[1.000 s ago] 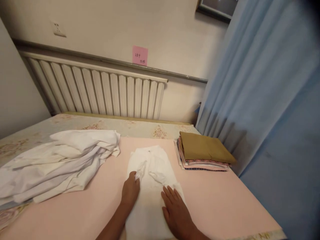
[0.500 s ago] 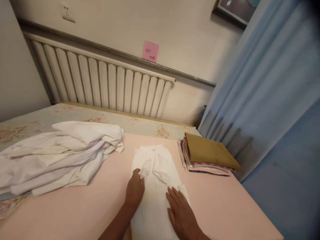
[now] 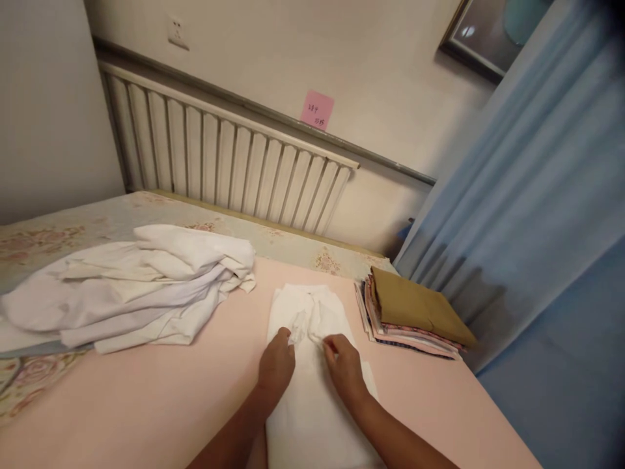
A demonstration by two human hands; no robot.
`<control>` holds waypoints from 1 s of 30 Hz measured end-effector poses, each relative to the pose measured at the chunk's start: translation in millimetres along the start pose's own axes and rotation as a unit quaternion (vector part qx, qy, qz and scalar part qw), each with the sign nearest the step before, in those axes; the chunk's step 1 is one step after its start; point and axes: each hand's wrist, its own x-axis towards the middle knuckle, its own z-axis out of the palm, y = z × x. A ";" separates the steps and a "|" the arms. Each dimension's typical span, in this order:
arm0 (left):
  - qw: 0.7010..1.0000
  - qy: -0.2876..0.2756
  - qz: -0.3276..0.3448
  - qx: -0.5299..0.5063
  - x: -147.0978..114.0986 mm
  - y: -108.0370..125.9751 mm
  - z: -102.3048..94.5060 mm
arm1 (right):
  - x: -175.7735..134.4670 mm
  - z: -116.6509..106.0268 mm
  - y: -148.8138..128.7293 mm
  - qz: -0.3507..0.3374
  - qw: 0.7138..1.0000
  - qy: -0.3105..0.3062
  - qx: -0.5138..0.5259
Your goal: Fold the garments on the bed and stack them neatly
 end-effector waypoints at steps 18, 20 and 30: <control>1.000 0.008 0.006 -0.026 -4.0 0.6 -1.9 | 62.0 72.4 -22.1 0.125 0.966 -0.163 -0.153; 1.000 0.008 0.003 -0.028 -4.3 0.2 -1.7 | 62.6 72.9 -23.5 0.131 0.968 -0.156 -0.144; 1.000 0.008 0.006 -0.017 -7.3 3.0 -5.2 | 77.7 50.4 -3.2 0.170 0.983 -0.063 -0.016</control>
